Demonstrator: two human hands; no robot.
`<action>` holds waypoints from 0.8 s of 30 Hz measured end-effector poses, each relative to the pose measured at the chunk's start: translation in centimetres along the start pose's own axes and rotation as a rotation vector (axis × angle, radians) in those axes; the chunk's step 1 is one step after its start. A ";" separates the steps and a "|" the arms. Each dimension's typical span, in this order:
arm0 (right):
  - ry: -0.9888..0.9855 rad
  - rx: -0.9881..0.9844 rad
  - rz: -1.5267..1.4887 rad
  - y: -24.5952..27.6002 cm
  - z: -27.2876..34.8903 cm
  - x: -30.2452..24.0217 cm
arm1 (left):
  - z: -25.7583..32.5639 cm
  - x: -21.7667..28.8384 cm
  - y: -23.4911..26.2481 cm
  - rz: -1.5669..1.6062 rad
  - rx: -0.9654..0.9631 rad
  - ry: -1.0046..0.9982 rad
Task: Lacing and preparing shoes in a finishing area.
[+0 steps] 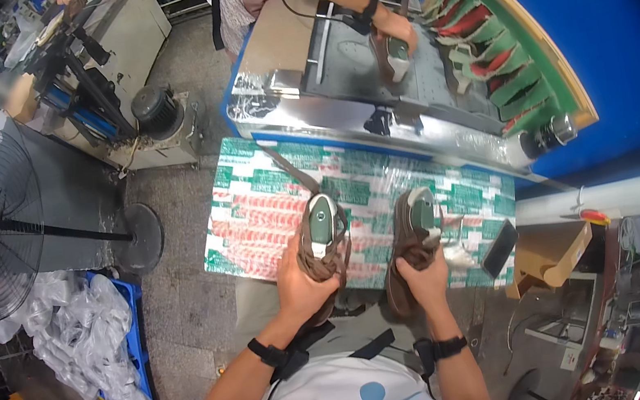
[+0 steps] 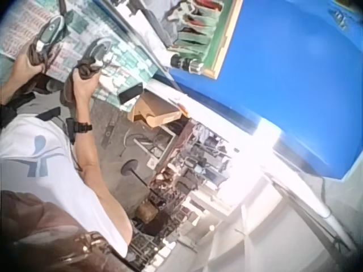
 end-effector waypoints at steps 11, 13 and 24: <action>0.198 -0.473 -0.009 -10.9 -14.4 -15.0 | -7.8 9.6 6.0 0.878 -0.024 0.311; 0.317 -0.549 -0.013 -15.6 -21.3 -14.8 | -12.5 10.5 7.4 0.901 0.050 0.239; 0.450 -0.539 -0.021 -25.4 -37.7 -18.2 | -33.3 7.4 3.4 -0.157 0.318 -0.184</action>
Point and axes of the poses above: each hand's wrist, its own z-axis away from the middle knuckle, its own y-axis out of the back of the hand, x = y × z, the point moved 3 cm from there along -z, towards the middle knuckle, and after that the axes turned 11 degrees about y, right-handed, at the moved point
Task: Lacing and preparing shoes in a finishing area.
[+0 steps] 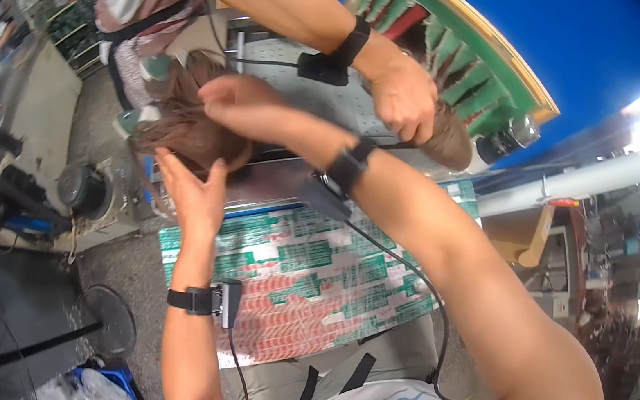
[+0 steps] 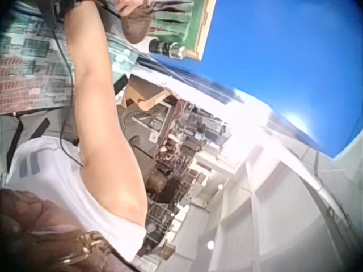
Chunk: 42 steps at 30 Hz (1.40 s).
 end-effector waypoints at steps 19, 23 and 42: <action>-0.461 0.603 0.510 12.8 33.2 2.2 | 23.3 8.8 -2.6 0.203 -0.650 -0.053; -0.391 0.741 -0.067 7.0 36.0 -1.4 | 24.4 9.1 0.3 0.168 -0.617 -0.051; -0.365 0.651 0.710 27.2 11.7 16.8 | 27.8 0.7 2.1 0.188 -0.333 0.248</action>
Point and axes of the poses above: each hand's wrist, its own z-axis away from the middle knuckle, its own y-axis out of the back of the hand, x = y × z, the point moved 3 cm from there along -z, towards the middle knuckle, and after that the axes turned 11 degrees about y, right-handed, at the moved point
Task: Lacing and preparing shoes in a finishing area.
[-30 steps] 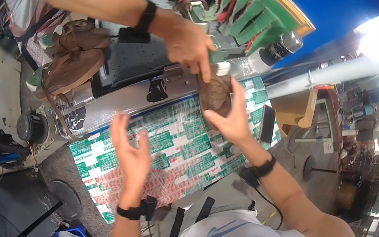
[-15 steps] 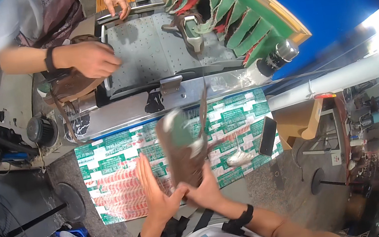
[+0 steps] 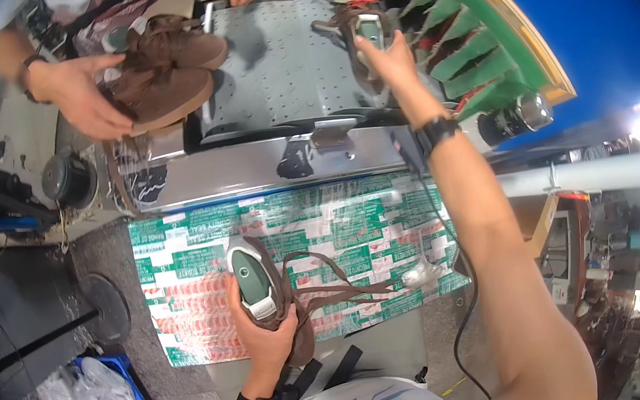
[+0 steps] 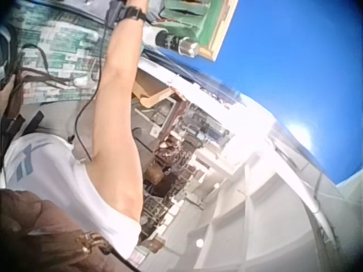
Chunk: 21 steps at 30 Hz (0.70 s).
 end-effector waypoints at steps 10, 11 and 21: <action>-0.450 -0.203 -0.642 0.4 -3.7 4.4 | -0.7 0.0 -0.4 -0.014 0.047 -0.024; -0.569 -0.207 -0.842 1.6 -3.6 4.6 | -0.7 0.1 -0.4 -0.001 0.029 -0.021; -0.476 -0.220 -1.421 22.7 19.9 -0.5 | 3.0 2.6 -6.1 0.039 -0.360 -0.068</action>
Point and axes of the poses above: each hand's wrist, its own z-axis away from the middle knuckle, its own y-axis out of the back of the hand, x = y × z, the point moved 3 cm from there along -z, towards the middle knuckle, and after that the axes turned 11 degrees about y, right-handed, at the moved point
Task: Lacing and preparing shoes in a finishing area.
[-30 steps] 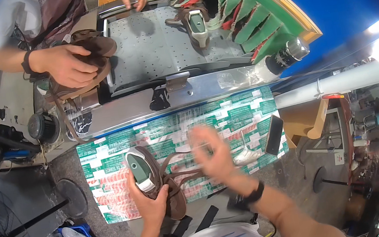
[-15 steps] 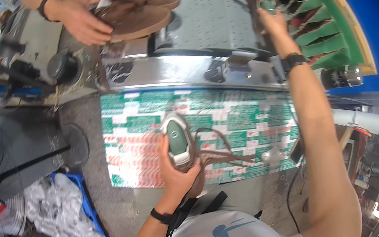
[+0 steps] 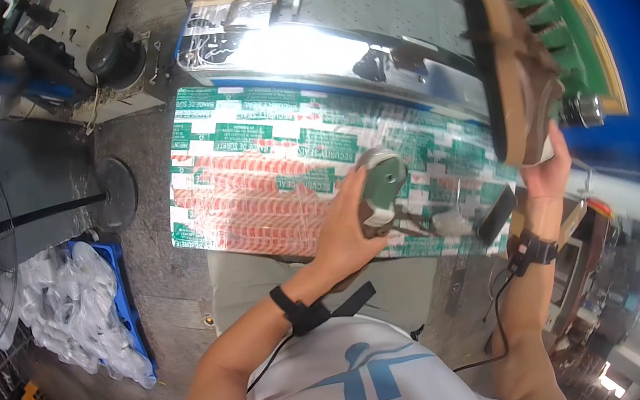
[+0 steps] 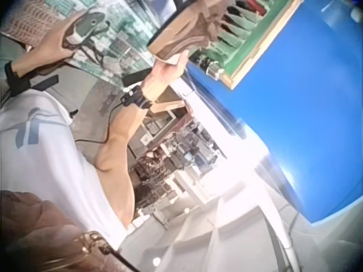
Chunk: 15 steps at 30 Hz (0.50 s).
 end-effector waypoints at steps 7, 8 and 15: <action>-0.282 -0.393 0.422 -9.6 8.5 6.5 | 7.8 5.7 3.4 -0.302 0.130 -0.536; -0.332 -0.666 0.494 -12.9 8.0 7.6 | 9.7 6.0 4.9 -0.331 0.233 -0.606; 0.318 -1.163 1.117 -22.2 6.6 17.6 | 10.4 -2.0 10.3 -0.617 0.395 -0.142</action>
Point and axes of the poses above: each hand's wrist, its own z-axis away from the middle knuckle, its own y-axis out of the back of the hand, x = y × z, the point moved 3 cm from there along -z, towards the middle knuckle, and after that the axes turned 11 degrees about y, right-handed, at the moved point
